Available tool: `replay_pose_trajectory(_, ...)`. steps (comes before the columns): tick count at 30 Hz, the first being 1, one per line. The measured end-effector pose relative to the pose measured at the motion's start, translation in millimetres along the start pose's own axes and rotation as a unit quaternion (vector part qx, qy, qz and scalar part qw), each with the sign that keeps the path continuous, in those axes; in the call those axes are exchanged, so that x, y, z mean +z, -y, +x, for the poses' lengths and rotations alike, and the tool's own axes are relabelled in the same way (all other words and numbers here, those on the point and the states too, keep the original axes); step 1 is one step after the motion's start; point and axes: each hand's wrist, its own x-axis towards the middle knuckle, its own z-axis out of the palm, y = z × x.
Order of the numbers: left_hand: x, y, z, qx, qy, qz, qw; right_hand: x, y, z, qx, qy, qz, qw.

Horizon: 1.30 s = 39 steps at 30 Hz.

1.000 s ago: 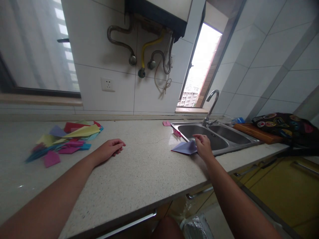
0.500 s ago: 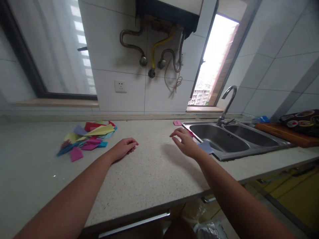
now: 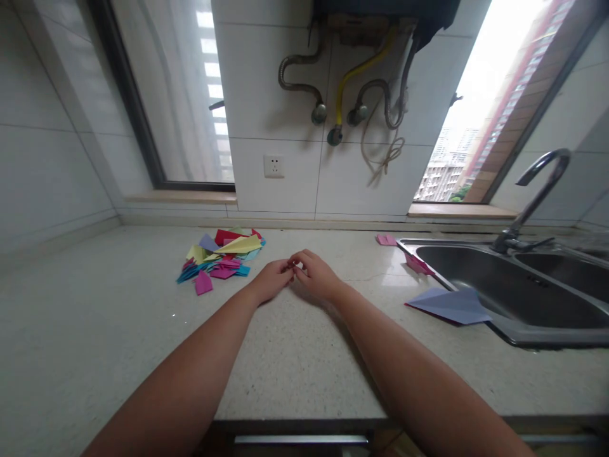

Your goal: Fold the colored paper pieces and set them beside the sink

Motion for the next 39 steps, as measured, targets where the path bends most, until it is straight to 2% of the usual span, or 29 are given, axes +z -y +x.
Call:
replay_pose_trajectory(3, -1.5, -0.2, -0.1, 0.014, 0.003, 0.034, 0.999, 11.7, -16.7, -12.8, 0.014, 0.027, 0.005, 1.000)
replay_pose_trajectory(6, -1.3, -2.2, -0.7, 0.028, 0.002, 0.060, 0.998, 9.9, -23.8, -20.7, 0.017, 0.021, -0.010, 1.000)
replay_pose_trajectory(21, -7.3, -6.2, -3.9, 0.044, 0.000, 0.152, 0.987, 10.5, -36.2, -24.0, 0.018, 0.076, -0.052, 0.996)
replay_pose_trajectory(31, -7.6, -9.8, -5.5, 0.067, 0.021, 0.197, 0.978, 7.8, -34.3, -24.3, 0.035, 0.110, -0.061, 0.992)
replay_pose_trajectory(34, -18.3, -15.6, -7.8, 0.082, 0.029, 0.246, 0.965, 7.7, -36.7, -24.1, 0.035, 0.108, -0.052, 0.992)
replay_pose_trajectory(36, -32.1, -23.2, -9.1, 0.090, 0.024, 0.280, 0.956, 7.8, -38.6, -24.2, 0.033, 0.105, -0.047, 0.993)
replay_pose_trajectory(39, -61.3, -38.6, -9.8, 0.101, -0.031, 0.301, 0.948, 7.7, -40.8, -24.3, 0.026, 0.104, -0.042, 0.993)
